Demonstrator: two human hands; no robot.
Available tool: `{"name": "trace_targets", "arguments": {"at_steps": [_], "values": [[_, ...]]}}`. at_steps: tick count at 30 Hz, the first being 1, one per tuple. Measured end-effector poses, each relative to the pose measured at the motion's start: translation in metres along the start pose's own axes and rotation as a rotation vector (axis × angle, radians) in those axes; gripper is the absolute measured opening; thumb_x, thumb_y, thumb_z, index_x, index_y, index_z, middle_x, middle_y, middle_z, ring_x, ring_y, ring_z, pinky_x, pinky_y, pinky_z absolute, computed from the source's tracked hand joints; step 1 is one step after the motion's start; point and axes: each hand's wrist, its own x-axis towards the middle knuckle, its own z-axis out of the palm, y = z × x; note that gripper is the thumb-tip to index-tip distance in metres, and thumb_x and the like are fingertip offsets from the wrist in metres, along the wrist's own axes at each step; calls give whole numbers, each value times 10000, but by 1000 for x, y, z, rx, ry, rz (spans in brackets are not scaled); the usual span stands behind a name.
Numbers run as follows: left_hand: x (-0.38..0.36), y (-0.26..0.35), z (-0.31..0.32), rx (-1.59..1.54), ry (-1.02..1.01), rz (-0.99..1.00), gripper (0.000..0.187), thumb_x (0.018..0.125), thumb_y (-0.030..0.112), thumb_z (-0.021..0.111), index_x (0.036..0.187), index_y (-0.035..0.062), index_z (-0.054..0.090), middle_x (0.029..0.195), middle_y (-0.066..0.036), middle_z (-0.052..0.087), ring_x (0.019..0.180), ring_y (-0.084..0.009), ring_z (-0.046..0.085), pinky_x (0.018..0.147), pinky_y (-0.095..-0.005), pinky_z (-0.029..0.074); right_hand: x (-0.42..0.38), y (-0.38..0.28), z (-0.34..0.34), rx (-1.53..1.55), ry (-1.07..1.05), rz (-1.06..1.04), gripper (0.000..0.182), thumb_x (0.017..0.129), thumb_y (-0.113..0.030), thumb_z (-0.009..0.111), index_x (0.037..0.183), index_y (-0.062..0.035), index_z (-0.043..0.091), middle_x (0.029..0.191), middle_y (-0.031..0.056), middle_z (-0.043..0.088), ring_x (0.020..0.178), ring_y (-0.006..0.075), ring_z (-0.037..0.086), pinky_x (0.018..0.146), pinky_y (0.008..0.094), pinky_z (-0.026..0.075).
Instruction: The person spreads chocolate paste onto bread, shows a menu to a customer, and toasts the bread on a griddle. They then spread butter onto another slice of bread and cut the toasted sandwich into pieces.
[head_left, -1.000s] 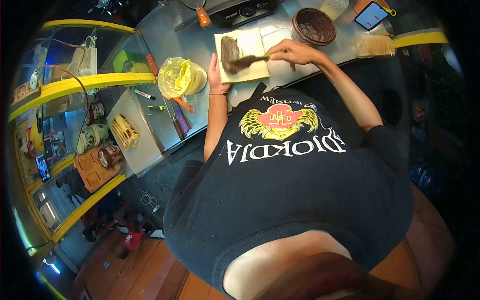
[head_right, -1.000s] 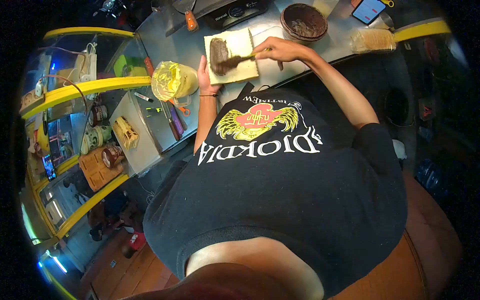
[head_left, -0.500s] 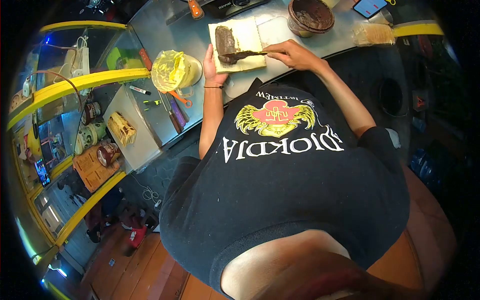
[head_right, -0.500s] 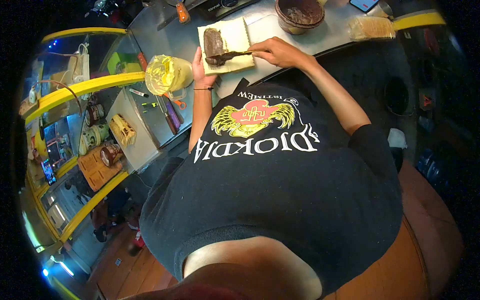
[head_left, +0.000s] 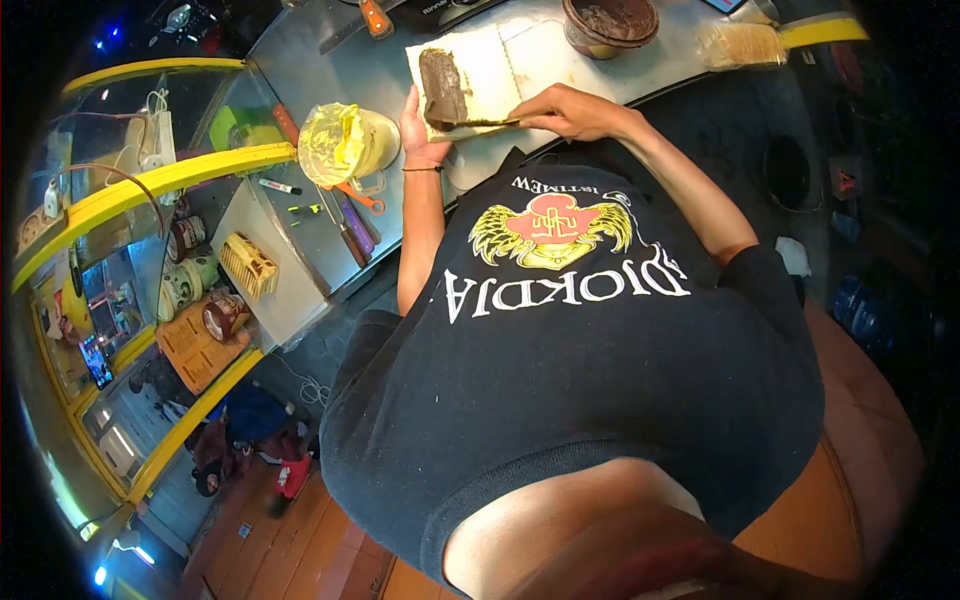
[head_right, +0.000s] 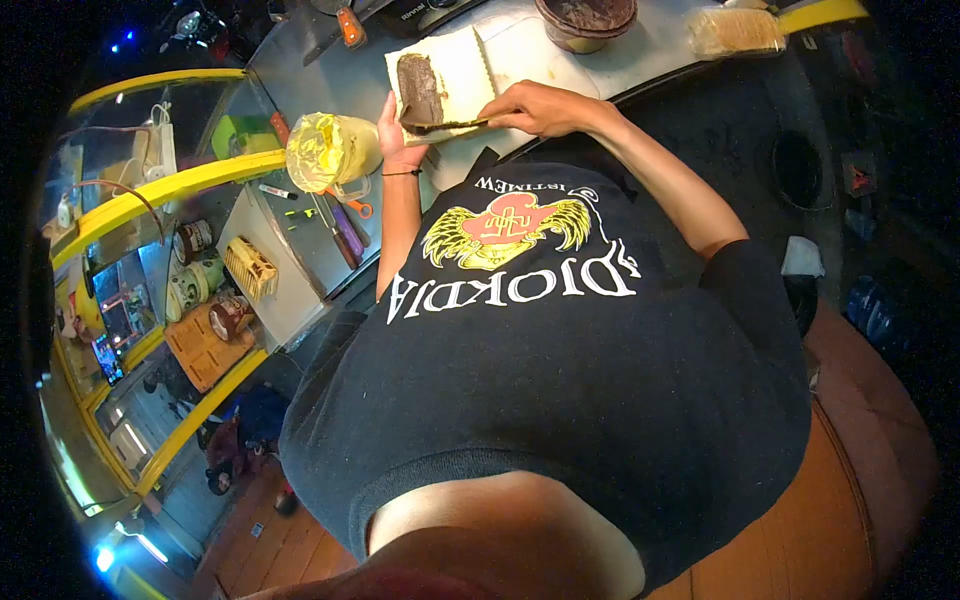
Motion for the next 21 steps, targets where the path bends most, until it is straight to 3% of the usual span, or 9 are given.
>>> {"name": "trace_targets", "arguments": {"at_steps": [4,6,7,9,10,11,13,16,21], "values": [[2,0,-12,-39,-44,-28,487,1007,380,360,1312,31,507,1289,-153,572,1171,-318,553,1045,-478,396,-9,-25,-15,101,-33,142,321,954,-172,544,1219,2,594,985,194,695,825,198,646,784,324,502],[1,-3,-7,-63,-63,16,493,1005,383,360,1315,27,503,1299,-158,564,1185,-330,543,1054,-484,386,-14,-26,-22,85,9,406,316,952,-156,546,1222,2,591,1009,203,690,862,211,655,816,326,500],[3,-3,-5,-60,-66,12,493,1005,383,360,1315,27,503,1299,-158,564,1185,-330,543,1054,-484,386,-16,-17,-21,86,15,407,316,952,-156,546,1222,2,591,1009,203,690,862,211,655,816,326,500],[5,-6,-10,-94,38,-9,491,1008,374,346,1319,26,499,1306,-162,560,1187,-335,540,1056,-489,382,-19,10,-3,-54,56,76,320,953,-153,544,1233,-2,585,1022,211,686,879,221,662,827,324,497],[16,-4,-26,-123,56,-32,495,1009,372,334,1320,24,498,1303,-165,562,1186,-338,541,1051,-497,385,-20,17,10,31,42,61,308,959,-179,533,1199,3,597,994,188,694,881,207,657,818,331,491],[13,-3,-26,-123,59,-39,495,1009,372,334,1320,24,498,1303,-165,562,1186,-338,541,1051,-497,385,-22,5,13,77,18,72,312,958,-174,531,1211,-5,594,1021,196,689,904,212,653,845,336,485],[8,3,-22,-253,-210,-187,502,1007,379,329,1321,25,499,1296,-165,567,1180,-340,544,1041,-497,395,-24,-14,5,139,23,150,308,962,-181,533,1210,-15,608,951,156,704,792,188,661,741,317,521],[10,1,-29,-114,-108,-108,511,1006,396,343,1316,21,499,1289,-167,569,1165,-332,554,1025,-489,414,-30,-5,1,395,140,290,286,964,-201,543,1171,-28,639,829,76,680,641,123,628,584,255,516],[-5,0,-2,7,-1,-8,512,1010,409,350,1322,27,488,1283,-139,575,1151,-303,563,1025,-457,414,-74,8,-53,298,474,206,276,959,-245,569,1056,-2,655,842,14,653,582,54,547,512,212,478]]}}
